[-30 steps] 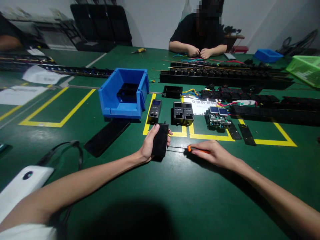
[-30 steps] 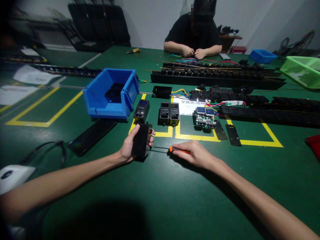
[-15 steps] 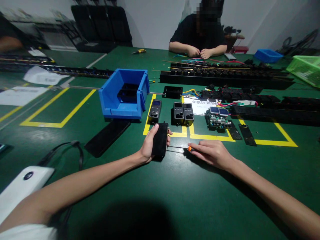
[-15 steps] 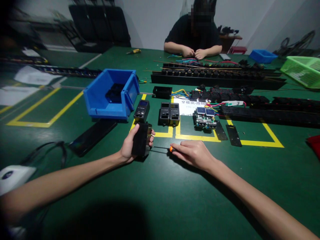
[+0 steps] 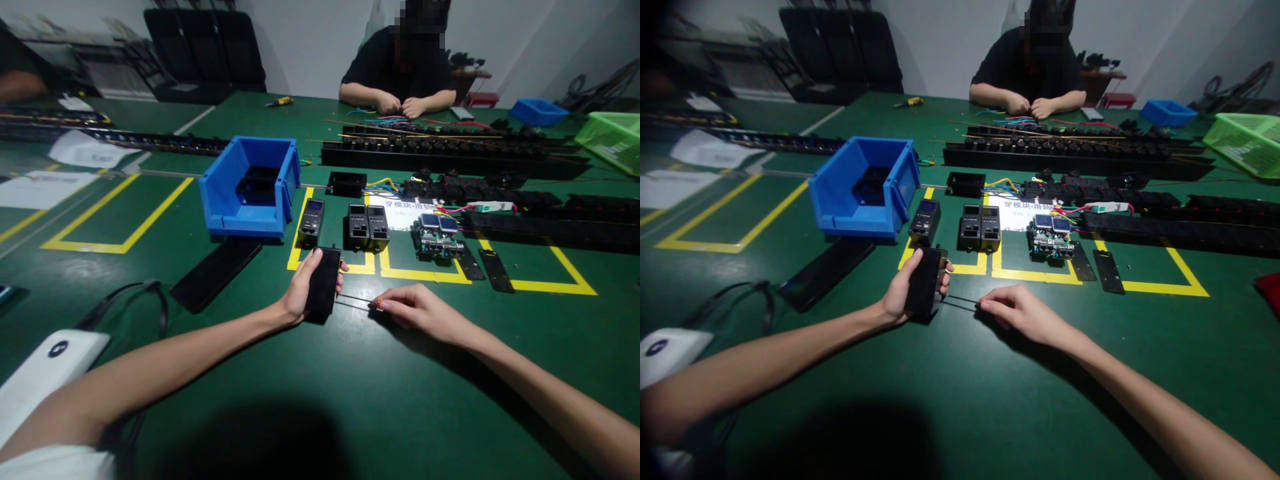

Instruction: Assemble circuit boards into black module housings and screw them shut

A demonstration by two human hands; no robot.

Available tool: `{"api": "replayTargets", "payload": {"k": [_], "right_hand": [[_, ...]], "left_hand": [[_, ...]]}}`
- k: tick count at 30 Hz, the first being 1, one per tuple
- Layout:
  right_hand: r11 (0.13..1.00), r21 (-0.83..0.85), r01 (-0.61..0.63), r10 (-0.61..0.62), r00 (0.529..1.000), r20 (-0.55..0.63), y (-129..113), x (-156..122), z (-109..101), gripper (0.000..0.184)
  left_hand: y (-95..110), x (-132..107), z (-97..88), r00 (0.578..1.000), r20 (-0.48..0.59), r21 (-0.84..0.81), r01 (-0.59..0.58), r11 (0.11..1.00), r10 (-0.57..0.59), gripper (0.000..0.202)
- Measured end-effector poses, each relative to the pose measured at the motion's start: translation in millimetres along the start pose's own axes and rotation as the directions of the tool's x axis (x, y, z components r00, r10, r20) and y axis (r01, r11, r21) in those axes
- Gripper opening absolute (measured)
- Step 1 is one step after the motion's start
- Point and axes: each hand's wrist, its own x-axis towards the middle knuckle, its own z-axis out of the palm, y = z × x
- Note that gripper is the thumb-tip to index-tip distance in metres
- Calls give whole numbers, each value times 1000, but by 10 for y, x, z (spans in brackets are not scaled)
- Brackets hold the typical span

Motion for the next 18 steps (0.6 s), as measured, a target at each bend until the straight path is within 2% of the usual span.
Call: {"api": "replayTargets", "payload": {"k": [4,8,11,14,16,18], "right_hand": [[917,-330,223,-254,966,-54,41,-18,17,40],[722,-588,363,-461,887,-18,133,-21,-8,32],[487,-781,391,-600,800,26,181,-25,-30,28],[280,-882,378,-691,718,88,190,-44,-44,24],[215,-906,365,-711,695,111,195,-54,-43,24],[228,-907,354,-708,700,95,202,-54,-31,24]], "left_hand": [[-3,22,-24,1000,9,-7,-2,1000,2,47],[-3,17,-21,1000,2,18,18,1000,-18,49],[0,6,-6,1000,-10,37,12,999,-12,50],[-6,6,-9,1000,-11,43,7,999,-6,51],[-13,12,-21,1000,-9,46,10,999,-10,52],[-18,17,-32,1000,-4,48,10,999,-9,52]]}}
